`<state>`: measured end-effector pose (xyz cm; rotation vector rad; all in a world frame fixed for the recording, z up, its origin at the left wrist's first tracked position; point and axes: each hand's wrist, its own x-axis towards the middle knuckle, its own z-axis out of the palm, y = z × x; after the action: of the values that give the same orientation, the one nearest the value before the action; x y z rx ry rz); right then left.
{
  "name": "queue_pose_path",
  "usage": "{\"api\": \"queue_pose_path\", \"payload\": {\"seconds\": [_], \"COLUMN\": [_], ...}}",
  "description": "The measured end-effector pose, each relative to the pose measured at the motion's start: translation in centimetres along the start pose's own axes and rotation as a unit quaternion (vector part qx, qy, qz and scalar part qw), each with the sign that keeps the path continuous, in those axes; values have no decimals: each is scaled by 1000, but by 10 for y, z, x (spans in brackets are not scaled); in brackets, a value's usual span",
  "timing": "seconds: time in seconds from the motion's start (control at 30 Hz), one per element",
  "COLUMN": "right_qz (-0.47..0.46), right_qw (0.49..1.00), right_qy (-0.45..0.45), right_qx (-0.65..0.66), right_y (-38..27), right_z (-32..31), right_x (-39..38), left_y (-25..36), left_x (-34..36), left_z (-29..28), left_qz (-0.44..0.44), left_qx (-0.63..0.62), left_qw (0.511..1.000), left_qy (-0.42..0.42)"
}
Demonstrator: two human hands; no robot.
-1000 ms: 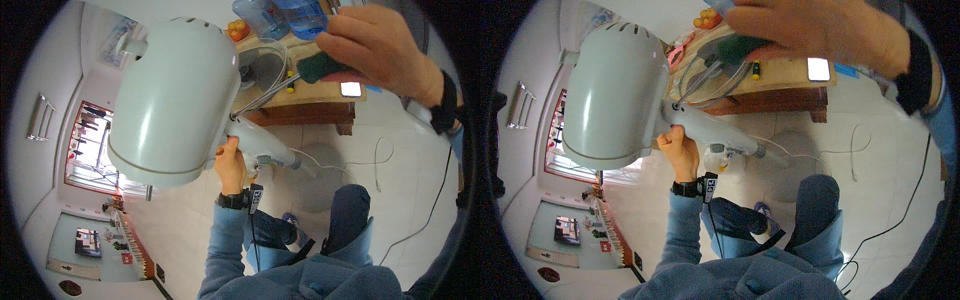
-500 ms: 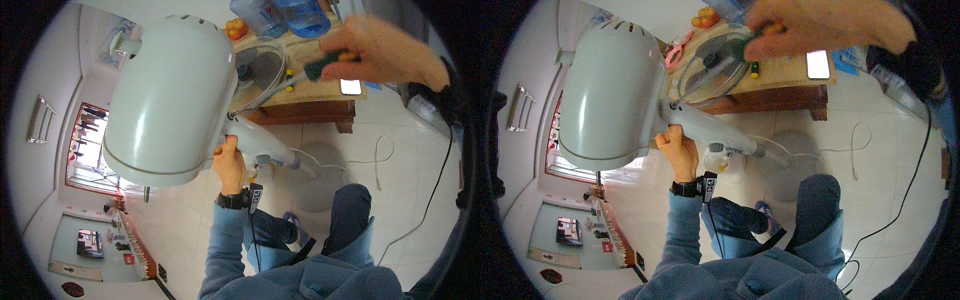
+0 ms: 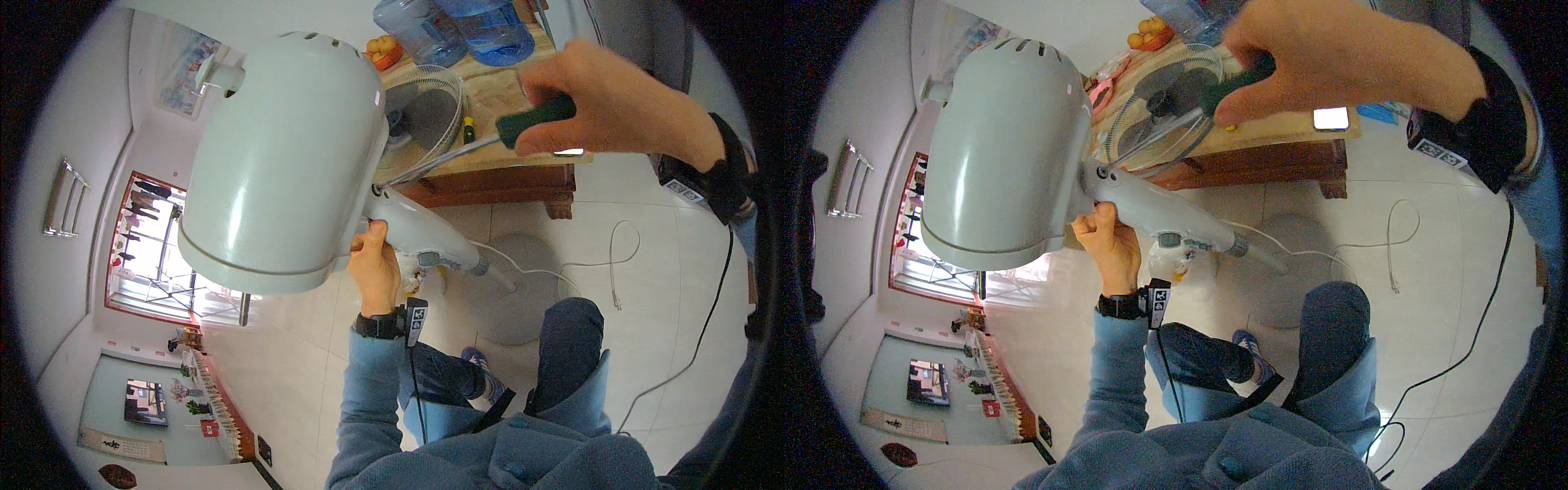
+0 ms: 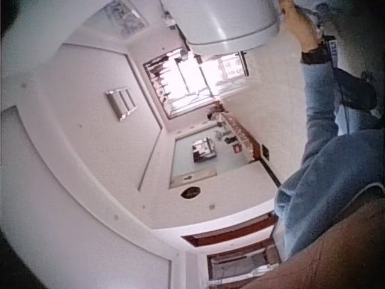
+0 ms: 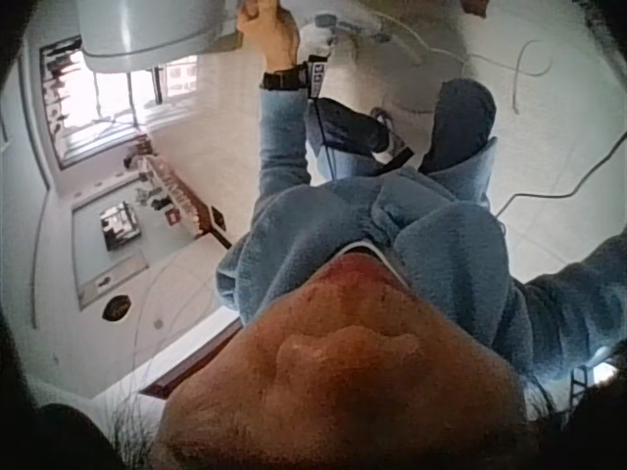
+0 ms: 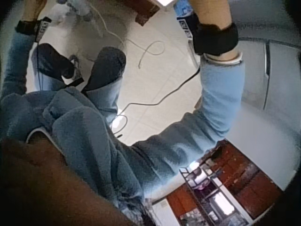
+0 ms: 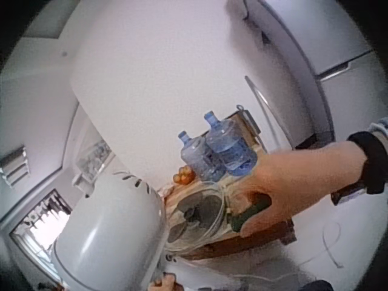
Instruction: The person uses a screwdriver to remove screws from a standing fan's motor housing. They detach the housing, inspect the internal components, and then reattach the housing, securing it with the same screws.
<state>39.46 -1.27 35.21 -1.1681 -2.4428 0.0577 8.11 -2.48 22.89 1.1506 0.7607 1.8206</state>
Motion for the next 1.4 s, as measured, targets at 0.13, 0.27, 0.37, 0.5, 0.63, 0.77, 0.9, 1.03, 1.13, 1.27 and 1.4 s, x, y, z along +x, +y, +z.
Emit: {"api": "queue_pose_path", "payload": {"seconds": [0.13,0.27,0.37,0.5,0.63,0.77,0.9,1.03,1.13,1.27,1.4], "right_qz": [124,44,-115,-352,-337,-169,150,-8,-197,-375,-293], "right_qw": [932,924,990,819,809,954,936,991,949,750,857], "right_qy": [-234,-239,-62,247,288,121,-280,-127,25,261,239], "right_qx": [247,294,-43,-381,-386,-215,151,-34,-244,-477,-349], "right_y": [17,26,23,18,9,0,-2,-8,-8,-6,-1], "right_z": [11,17,10,-10,1,5,-17,-13,-11,-14,-5], "right_x": [-7,-10,1,20,11,8,20,18,17,16,12], "left_y": [2,1,-2,-1,1,2,3,-2,-5,-4,-5], "left_x": [0,0,0,-1,-3,-3,-1,-1,0,3,0], "left_z": [0,-4,-7,-10,-8,-2,-1,-9,-13,-12,-11], "left_qz": [4,14,6,34,28,-16,-9,7,28,60,74], "left_qx": [-3,9,9,-31,-14,31,39,25,-15,-41,-62], "left_qw": [1000,1000,1000,997,998,999,999,1000,998,991,988], "left_qy": [-16,-16,-11,-61,-46,26,20,1,-55,-109,-116]}}
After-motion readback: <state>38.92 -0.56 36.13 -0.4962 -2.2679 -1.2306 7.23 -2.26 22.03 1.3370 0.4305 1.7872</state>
